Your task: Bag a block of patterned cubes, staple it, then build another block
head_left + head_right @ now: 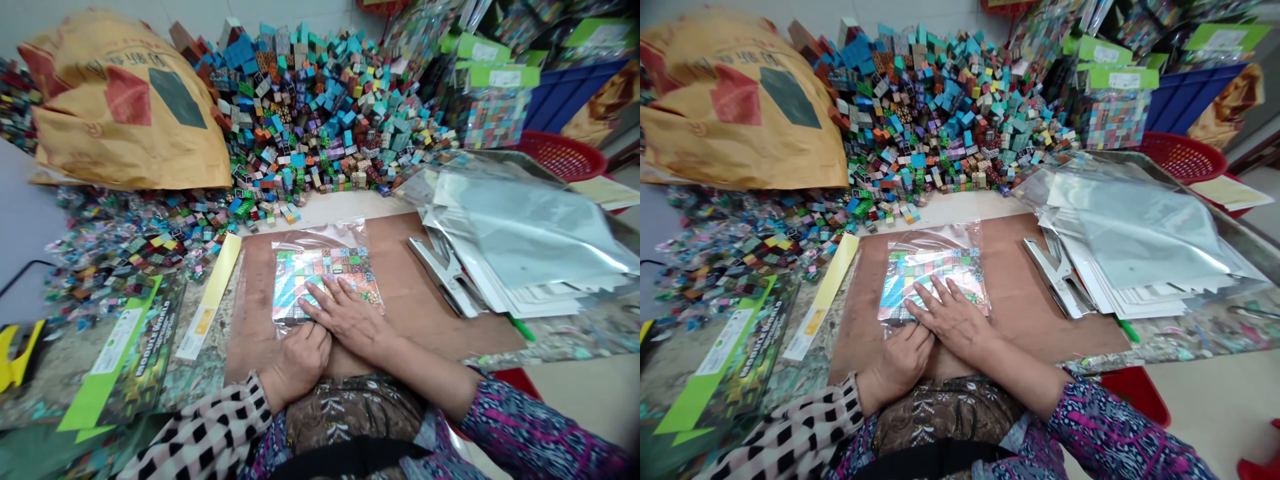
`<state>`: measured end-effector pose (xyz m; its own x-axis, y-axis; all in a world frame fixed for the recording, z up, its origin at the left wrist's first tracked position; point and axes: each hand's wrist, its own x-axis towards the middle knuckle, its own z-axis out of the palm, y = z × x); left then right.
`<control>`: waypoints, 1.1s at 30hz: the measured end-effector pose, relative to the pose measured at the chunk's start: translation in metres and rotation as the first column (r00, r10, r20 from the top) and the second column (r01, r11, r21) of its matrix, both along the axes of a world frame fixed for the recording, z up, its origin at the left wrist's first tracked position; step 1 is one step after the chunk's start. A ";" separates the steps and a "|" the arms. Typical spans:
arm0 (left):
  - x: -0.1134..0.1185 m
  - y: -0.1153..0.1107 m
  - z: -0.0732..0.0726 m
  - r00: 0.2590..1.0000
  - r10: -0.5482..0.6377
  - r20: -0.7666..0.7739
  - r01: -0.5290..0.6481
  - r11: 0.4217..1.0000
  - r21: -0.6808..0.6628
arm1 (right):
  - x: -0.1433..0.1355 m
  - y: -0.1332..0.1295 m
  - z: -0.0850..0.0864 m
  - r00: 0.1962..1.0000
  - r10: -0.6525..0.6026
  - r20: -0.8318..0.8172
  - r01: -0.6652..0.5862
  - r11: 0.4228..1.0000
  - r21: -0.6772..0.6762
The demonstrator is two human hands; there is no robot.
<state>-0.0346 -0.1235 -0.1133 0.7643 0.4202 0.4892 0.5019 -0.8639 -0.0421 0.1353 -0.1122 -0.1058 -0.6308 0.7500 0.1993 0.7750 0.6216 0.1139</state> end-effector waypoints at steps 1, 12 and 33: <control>0.000 0.000 -0.001 1.000 -0.004 0.005 0.004 1.000 0.001 | 0.000 0.000 0.000 1.000 -0.001 0.003 0.001 1.000 0.000; 0.000 0.003 -0.003 0.998 -0.048 0.033 0.047 0.999 0.009 | -0.001 0.004 0.000 1.000 0.009 -0.010 -0.010 1.000 -0.024; -0.003 -0.004 -0.004 0.999 -0.005 0.034 0.006 1.000 -0.007 | -0.008 0.019 0.012 0.996 0.022 -0.089 -0.031 0.993 -0.110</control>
<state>-0.0380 -0.1273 -0.1177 0.7494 0.4196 0.5122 0.4981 -0.8669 -0.0186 0.1271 -0.0928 -0.0938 -0.6345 0.7538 0.1709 0.7620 0.6471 -0.0246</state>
